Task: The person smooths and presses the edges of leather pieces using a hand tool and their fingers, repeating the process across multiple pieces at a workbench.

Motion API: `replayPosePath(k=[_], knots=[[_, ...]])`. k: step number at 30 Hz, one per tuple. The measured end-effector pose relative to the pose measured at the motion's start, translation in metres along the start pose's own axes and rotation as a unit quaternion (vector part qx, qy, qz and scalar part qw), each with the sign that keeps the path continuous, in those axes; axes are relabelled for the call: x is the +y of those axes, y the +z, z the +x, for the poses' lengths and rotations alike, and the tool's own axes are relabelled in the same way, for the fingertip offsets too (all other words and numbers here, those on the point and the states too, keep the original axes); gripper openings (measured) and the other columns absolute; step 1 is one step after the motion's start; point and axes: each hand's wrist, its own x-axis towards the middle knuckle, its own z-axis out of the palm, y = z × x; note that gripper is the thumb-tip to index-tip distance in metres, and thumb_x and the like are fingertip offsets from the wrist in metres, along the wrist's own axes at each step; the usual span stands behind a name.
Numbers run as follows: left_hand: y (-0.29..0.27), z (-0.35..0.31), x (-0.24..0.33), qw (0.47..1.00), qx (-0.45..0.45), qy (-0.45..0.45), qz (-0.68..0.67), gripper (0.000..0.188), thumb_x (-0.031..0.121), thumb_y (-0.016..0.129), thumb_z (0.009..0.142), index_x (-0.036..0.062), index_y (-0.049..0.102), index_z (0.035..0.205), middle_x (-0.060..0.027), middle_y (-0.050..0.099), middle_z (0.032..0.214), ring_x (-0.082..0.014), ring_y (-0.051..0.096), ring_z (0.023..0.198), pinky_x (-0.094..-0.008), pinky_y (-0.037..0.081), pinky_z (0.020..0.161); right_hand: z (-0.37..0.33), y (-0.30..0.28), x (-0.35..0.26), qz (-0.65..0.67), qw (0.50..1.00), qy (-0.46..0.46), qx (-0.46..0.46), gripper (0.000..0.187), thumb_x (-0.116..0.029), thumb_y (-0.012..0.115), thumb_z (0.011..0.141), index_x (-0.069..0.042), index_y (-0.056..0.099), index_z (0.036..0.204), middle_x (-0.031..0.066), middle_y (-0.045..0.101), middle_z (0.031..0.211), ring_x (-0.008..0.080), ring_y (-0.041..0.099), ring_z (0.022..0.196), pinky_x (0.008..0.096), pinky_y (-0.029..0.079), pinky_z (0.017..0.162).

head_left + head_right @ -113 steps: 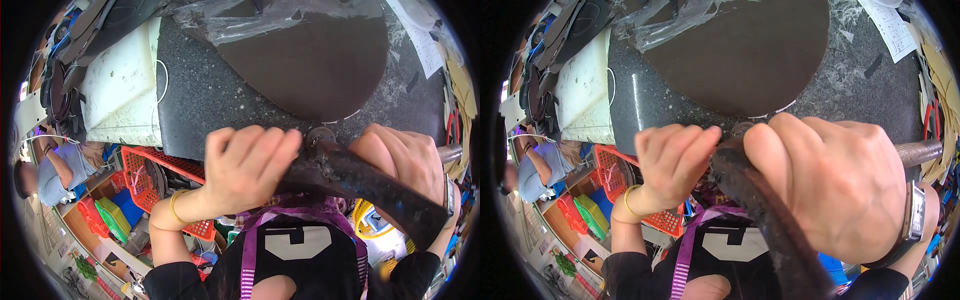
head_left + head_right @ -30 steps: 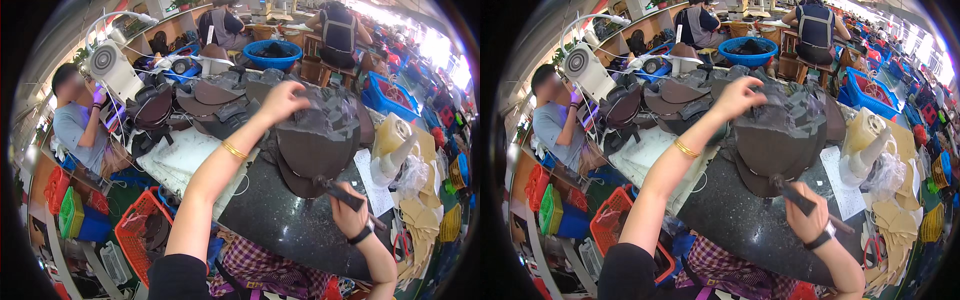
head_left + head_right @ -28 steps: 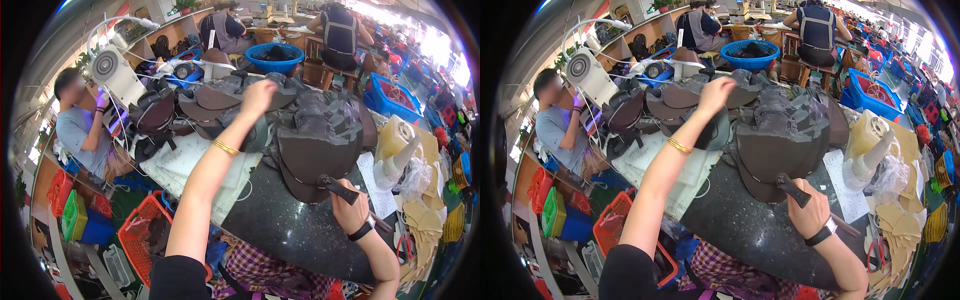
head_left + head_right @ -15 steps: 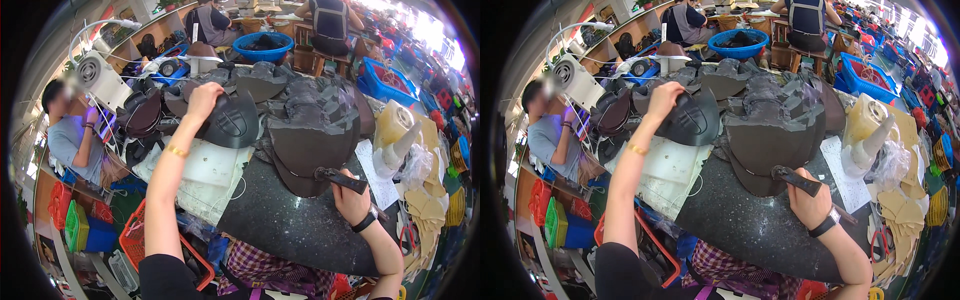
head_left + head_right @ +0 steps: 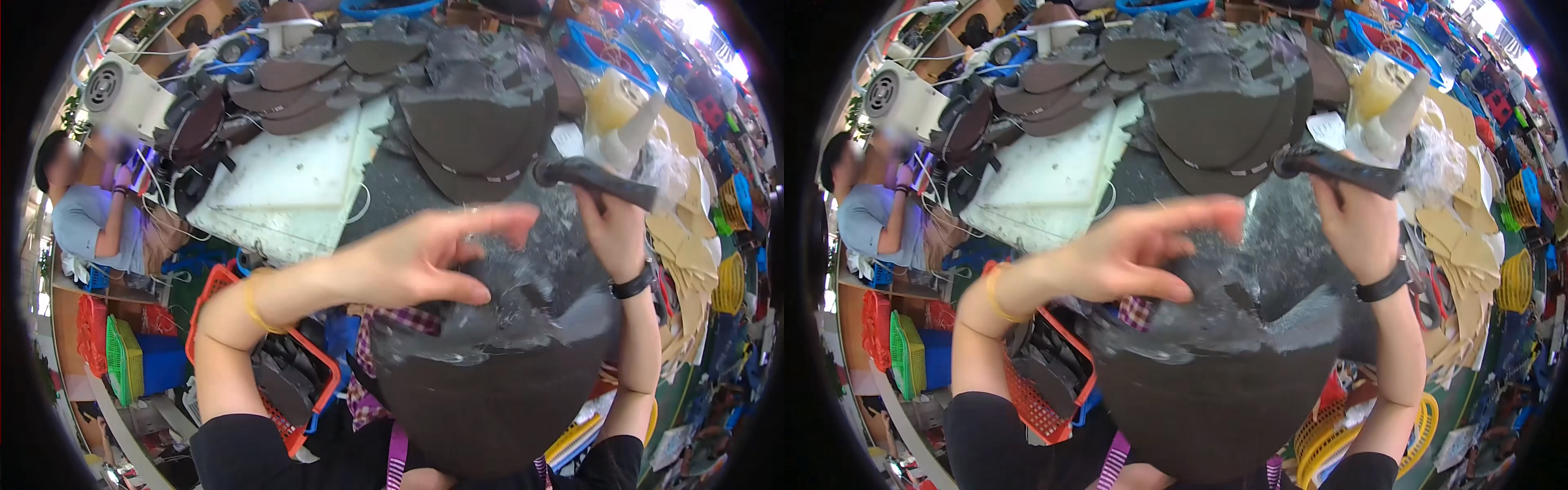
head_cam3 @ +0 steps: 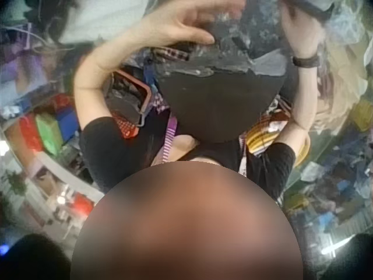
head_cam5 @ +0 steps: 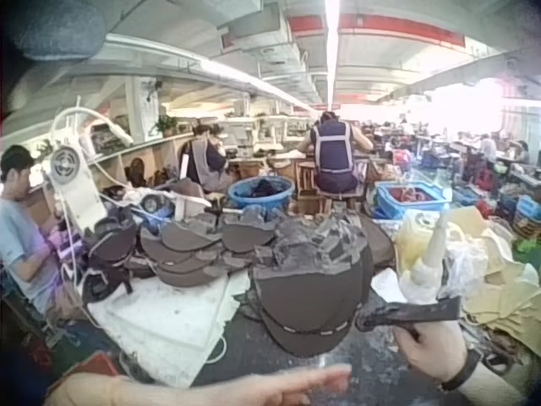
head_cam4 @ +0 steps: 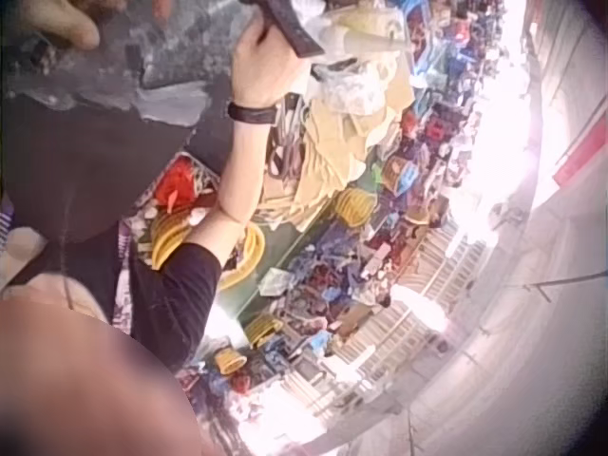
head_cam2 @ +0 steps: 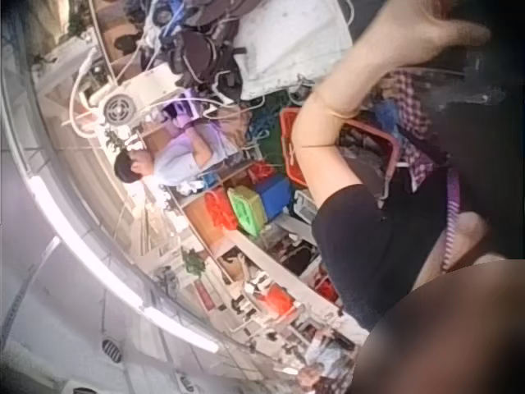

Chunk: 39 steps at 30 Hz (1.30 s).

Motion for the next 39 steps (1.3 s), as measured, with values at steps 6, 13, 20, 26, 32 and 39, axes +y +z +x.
replayPosePath(k=[6, 13, 20, 26, 32, 39], knots=[[0.048, -0.007, -0.092, 0.970, 0.173, -0.044, 0.165, 0.059, 0.005, 0.070, 0.078, 0.0012, 0.047, 0.133, -0.0106, 0.059, 0.119, -0.0165, 0.058, 0.102, -0.0283, 0.046, 0.086, -0.043, -0.035, -0.032, 0.168, 0.975, -0.014, -0.147, 0.010, -0.002, 0.064, 0.078, -0.002, 0.064, 0.087, 0.0111, 0.058, 0.072, 0.0255, 0.060, 0.062, 0.0309, 0.046, 0.058], [0.038, 0.007, -0.085, 0.915, 0.130, 0.024, 0.380, 0.033, 0.014, 0.069, 0.078, 0.0000, 0.058, 0.105, -0.0152, 0.060, 0.097, -0.0330, 0.061, 0.083, -0.0420, 0.048, 0.074, -0.076, -0.015, -0.036, 0.090, 0.944, -0.071, -0.309, 0.027, -0.009, 0.064, 0.068, -0.005, 0.052, 0.091, 0.0080, 0.048, 0.070, 0.0244, 0.056, 0.060, 0.0357, 0.046, 0.053], [0.016, 0.049, -0.090, 0.891, -0.020, 0.059, 0.451, 0.014, 0.017, 0.068, 0.078, 0.0070, 0.060, 0.082, -0.0029, 0.056, 0.081, -0.0218, 0.052, 0.085, -0.0357, 0.041, 0.073, -0.062, -0.017, -0.047, 0.033, 0.927, -0.127, -0.352, 0.017, -0.020, 0.059, 0.076, -0.007, 0.052, 0.084, 0.0026, 0.043, 0.071, 0.0149, 0.051, 0.060, 0.0282, 0.043, 0.051], [-0.007, 0.067, -0.094, 0.879, -0.111, 0.119, 0.448, 0.013, 0.018, 0.067, 0.078, 0.0089, 0.058, 0.081, -0.0012, 0.053, 0.077, -0.0200, 0.051, 0.081, -0.0333, 0.040, 0.070, -0.059, -0.006, -0.045, 0.043, 0.919, -0.086, -0.383, 0.016, -0.020, 0.059, 0.076, -0.008, 0.049, 0.077, 0.0023, 0.041, 0.069, 0.0140, 0.049, 0.058, 0.0277, 0.042, 0.049], [-0.029, 0.079, -0.116, 0.871, -0.159, 0.272, 0.376, 0.009, 0.017, 0.066, 0.076, 0.0107, 0.062, 0.082, 0.0019, 0.058, 0.086, -0.0169, 0.055, 0.087, -0.0306, 0.042, 0.070, -0.059, -0.011, -0.043, 0.051, 0.920, -0.037, -0.387, 0.015, -0.019, 0.059, 0.075, -0.008, 0.050, 0.078, 0.0032, 0.041, 0.070, 0.0155, 0.051, 0.059, 0.0285, 0.043, 0.049], [-0.029, 0.072, -0.126, 0.822, -0.139, 0.357, 0.421, 0.012, 0.017, 0.067, 0.073, 0.0089, 0.064, 0.081, 0.0019, 0.059, 0.090, -0.0174, 0.056, 0.084, -0.0310, 0.046, 0.066, -0.046, -0.008, -0.039, 0.066, 0.922, 0.110, -0.366, 0.020, -0.016, 0.064, 0.077, -0.007, 0.052, 0.090, 0.0080, 0.050, 0.071, 0.0252, 0.060, 0.062, 0.0364, 0.045, 0.050]])
